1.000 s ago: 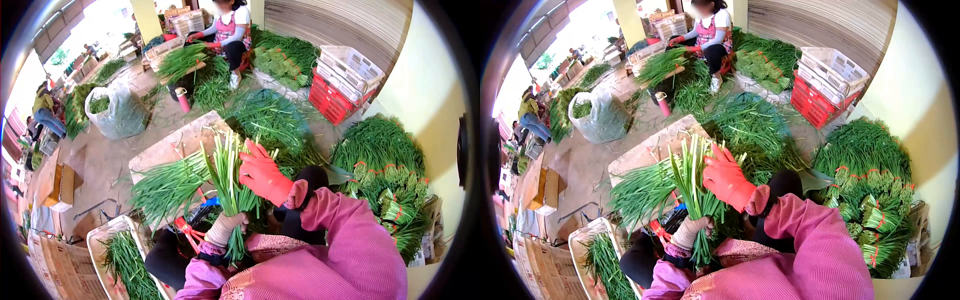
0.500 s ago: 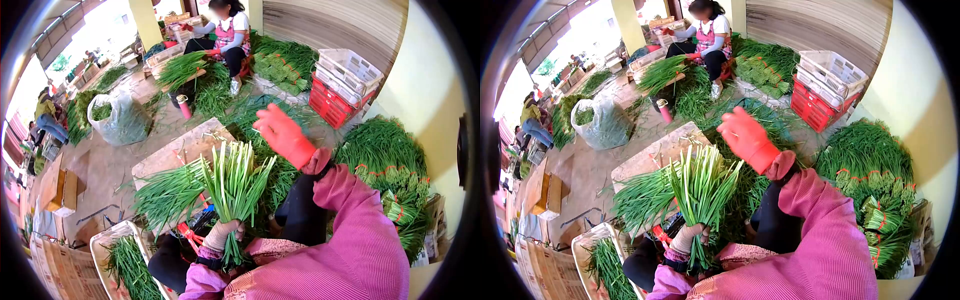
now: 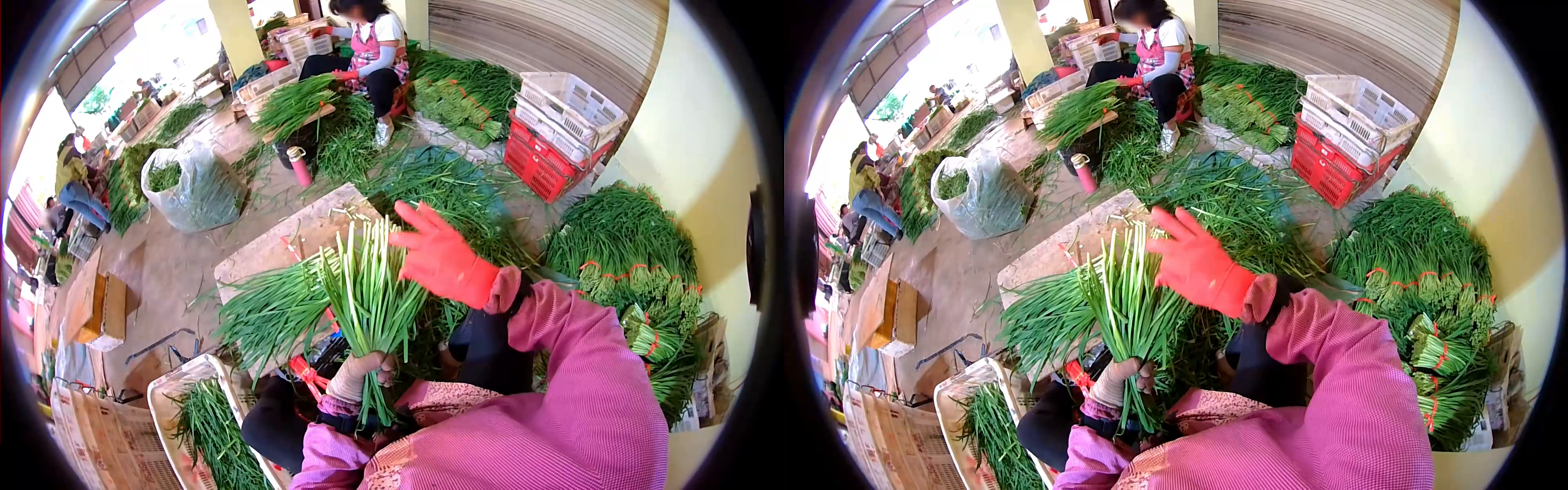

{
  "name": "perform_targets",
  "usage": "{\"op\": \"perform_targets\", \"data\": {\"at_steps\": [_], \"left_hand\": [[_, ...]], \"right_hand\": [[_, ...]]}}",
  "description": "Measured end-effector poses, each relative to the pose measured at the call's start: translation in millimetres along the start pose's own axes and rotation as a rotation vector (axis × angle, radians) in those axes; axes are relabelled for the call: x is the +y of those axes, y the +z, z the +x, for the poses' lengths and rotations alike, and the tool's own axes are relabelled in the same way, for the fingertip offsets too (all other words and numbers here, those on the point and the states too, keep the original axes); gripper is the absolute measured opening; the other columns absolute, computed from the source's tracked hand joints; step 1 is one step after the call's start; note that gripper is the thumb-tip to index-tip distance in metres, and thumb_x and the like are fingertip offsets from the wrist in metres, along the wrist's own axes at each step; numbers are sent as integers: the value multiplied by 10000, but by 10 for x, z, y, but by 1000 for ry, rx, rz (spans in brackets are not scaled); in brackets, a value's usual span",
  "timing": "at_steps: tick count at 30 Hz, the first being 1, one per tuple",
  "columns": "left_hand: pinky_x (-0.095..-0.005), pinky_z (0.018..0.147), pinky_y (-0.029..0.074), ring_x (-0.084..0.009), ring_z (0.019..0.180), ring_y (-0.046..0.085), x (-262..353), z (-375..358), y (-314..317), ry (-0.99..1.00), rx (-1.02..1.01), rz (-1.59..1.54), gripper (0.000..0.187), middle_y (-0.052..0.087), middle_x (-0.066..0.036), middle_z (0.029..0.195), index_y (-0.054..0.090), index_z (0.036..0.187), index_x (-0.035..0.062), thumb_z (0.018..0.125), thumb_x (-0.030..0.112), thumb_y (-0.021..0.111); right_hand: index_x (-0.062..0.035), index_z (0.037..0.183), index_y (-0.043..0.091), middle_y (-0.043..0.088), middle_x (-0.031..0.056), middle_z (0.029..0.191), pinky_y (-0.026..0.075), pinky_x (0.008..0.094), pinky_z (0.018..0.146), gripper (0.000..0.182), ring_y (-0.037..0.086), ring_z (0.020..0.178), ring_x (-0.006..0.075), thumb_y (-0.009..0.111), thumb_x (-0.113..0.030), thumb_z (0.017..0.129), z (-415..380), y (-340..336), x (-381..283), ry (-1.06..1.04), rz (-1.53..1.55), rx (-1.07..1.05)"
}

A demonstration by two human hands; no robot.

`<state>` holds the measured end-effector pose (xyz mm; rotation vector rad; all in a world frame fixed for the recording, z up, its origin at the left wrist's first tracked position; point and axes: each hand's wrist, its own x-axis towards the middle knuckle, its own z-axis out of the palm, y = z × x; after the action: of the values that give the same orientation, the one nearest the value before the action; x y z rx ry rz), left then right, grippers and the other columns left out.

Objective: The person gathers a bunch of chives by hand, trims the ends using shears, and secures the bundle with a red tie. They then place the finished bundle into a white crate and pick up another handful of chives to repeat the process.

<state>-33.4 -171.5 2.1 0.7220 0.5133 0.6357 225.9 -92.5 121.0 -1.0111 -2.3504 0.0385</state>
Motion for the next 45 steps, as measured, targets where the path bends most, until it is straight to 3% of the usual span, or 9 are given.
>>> {"op": "perform_targets", "data": {"at_steps": [6, 10, 16, 19, 24, 28, 34, 38, 45], "left_hand": [[-319, 560, 505, -191, 571, 579, -65, 3, -185, -45, -65, 4, 380, 559, -50, 612, 619, 775, 41, 775, 391, 767], [-323, 550, 507, -199, 562, 579, -32, -58, -110, -71, 11, 45, 332, 590, -67, 653, 619, 793, 34, 750, 315, 790], [-308, 509, 478, -184, 529, 561, 30, 45, -32, -137, 21, 218, 204, 586, -65, 666, 604, 852, 17, 748, 149, 719], [-298, 501, 470, -181, 520, 561, 95, -4, 48, -159, 68, 262, 186, 589, -68, 653, 605, 823, 15, 754, 147, 717], [-290, 497, 457, -172, 510, 561, 73, -55, 8, -176, 85, 334, 172, 595, -77, 617, 602, 765, 14, 762, 147, 710], [-293, 494, 451, -164, 510, 554, 84, -47, -42, -217, 33, 305, 171, 592, -75, 620, 597, 764, 18, 752, 142, 712], [-341, 457, 470, -210, 481, 561, -183, 73, -496, -186, -12, 214, 139, 561, -70, 600, 587, 777, 14, 772, 107, 690], [-346, 506, 508, -220, 531, 598, -14, 63, -245, -135, -19, 101, 190, 586, -69, 641, 591, 755, 24, 781, 177, 701], [-308, 538, 509, -200, 552, 618, 105, 51, -43, -122, 74, 270, 171, 620, -68, 679, 619, 798, 26, 764, 179, 687]], "right_hand": [[-118, 977, 678, 586, 113, 1229, 352, 516, 1030, 188, 455, 1232, 369, 651, -237, 834, 232, -501, 1059, 369, -417, 643], [-106, 975, 697, 571, 151, 1267, 362, 519, 998, 273, 467, 1171, 395, 648, -344, 850, 260, -724, 1206, 338, -869, 559], [-120, 900, 737, 588, 169, 1257, 394, 507, 963, 438, 422, 1250, 409, 661, -537, 788, 296, -201, 587, 208, -99, -252], [-120, 848, 743, 705, 117, 976, 485, 387, 853, 329, 617, 995, 309, 646, -429, 791, 263, 213, 770, 354, 191, -610], [-126, 828, 752, 702, 130, 934, 505, 362, 817, 242, 654, 887, 282, 643, -338, 789, 116, 273, 750, 421, 751, -335], [-147, 830, 745, 703, 117, 931, 516, 379, 818, 241, 654, 884, 313, 651, -367, 799, 155, -83, 1109, 630, -167, 98], [-98, 933, 710, 702, 125, 861, 521, 408, 744, 371, 659, 828, 338, 577, -443, 895, 95, -372, 738, 572, 63, 173], [-15, 945, 647, 682, 82, 741, 504, 310, 572, 339, 624, 576, 146, 567, -344, 943, 31, -251, 139, 760, 743, -6], [-38, 1078, 649, 651, 57, 672, 451, 238, 461, 374, 559, 486, 82, 603, -381, 938, 127, -257, -583, 855, 748, -237]]}}
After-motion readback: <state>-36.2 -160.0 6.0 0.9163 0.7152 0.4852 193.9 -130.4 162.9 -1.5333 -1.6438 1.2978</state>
